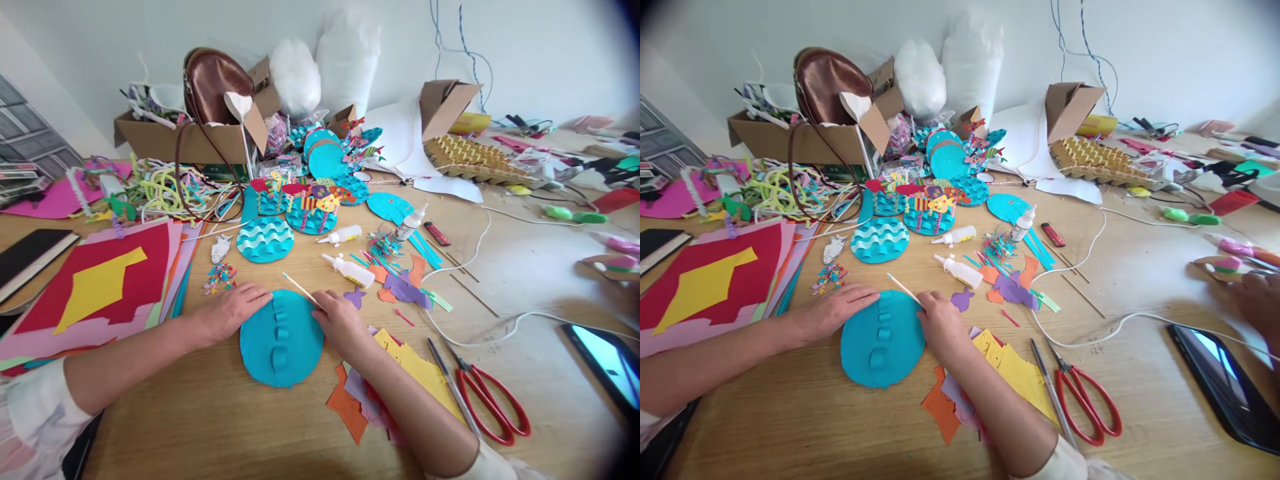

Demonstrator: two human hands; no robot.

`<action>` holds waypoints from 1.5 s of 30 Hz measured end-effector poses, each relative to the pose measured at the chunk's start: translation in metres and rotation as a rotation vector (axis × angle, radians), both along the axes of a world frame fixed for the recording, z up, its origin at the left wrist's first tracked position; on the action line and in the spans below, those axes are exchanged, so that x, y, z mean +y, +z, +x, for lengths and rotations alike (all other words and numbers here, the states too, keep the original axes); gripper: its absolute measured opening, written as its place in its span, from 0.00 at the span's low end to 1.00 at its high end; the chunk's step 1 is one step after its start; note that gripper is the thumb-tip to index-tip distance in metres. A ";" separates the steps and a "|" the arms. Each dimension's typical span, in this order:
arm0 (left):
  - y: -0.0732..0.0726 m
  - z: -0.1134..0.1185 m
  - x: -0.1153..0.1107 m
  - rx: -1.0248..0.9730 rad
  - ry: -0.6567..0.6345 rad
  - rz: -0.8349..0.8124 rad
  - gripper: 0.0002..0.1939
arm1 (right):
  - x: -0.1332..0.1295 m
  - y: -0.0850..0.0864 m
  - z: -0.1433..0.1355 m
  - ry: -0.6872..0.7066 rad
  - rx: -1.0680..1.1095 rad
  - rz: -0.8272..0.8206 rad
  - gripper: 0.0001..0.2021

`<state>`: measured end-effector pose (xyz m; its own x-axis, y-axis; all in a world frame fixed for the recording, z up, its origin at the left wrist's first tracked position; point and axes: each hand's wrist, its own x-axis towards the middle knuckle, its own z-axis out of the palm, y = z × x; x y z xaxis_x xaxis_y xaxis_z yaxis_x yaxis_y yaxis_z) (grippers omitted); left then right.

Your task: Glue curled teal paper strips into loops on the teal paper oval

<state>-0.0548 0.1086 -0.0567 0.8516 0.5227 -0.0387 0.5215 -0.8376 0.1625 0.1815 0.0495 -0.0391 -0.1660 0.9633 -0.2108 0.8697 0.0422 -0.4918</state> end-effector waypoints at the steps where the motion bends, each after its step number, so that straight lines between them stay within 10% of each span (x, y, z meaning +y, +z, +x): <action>1: -0.002 0.000 0.000 0.009 -0.010 0.024 0.22 | -0.001 0.000 0.000 0.002 0.011 0.003 0.13; 33: 0.004 0.011 0.007 0.018 -0.124 0.222 0.20 | 0.000 -0.006 0.004 0.011 0.047 -0.004 0.15; 45: 0.007 0.005 0.012 -0.044 -0.029 -0.018 0.19 | -0.001 -0.012 0.005 0.009 0.092 0.055 0.14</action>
<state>-0.0494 0.1209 -0.0497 0.8675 0.4973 -0.0103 0.4891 -0.8491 0.1996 0.1865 0.0483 -0.0507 -0.1913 0.9713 -0.1414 0.8206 0.0792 -0.5659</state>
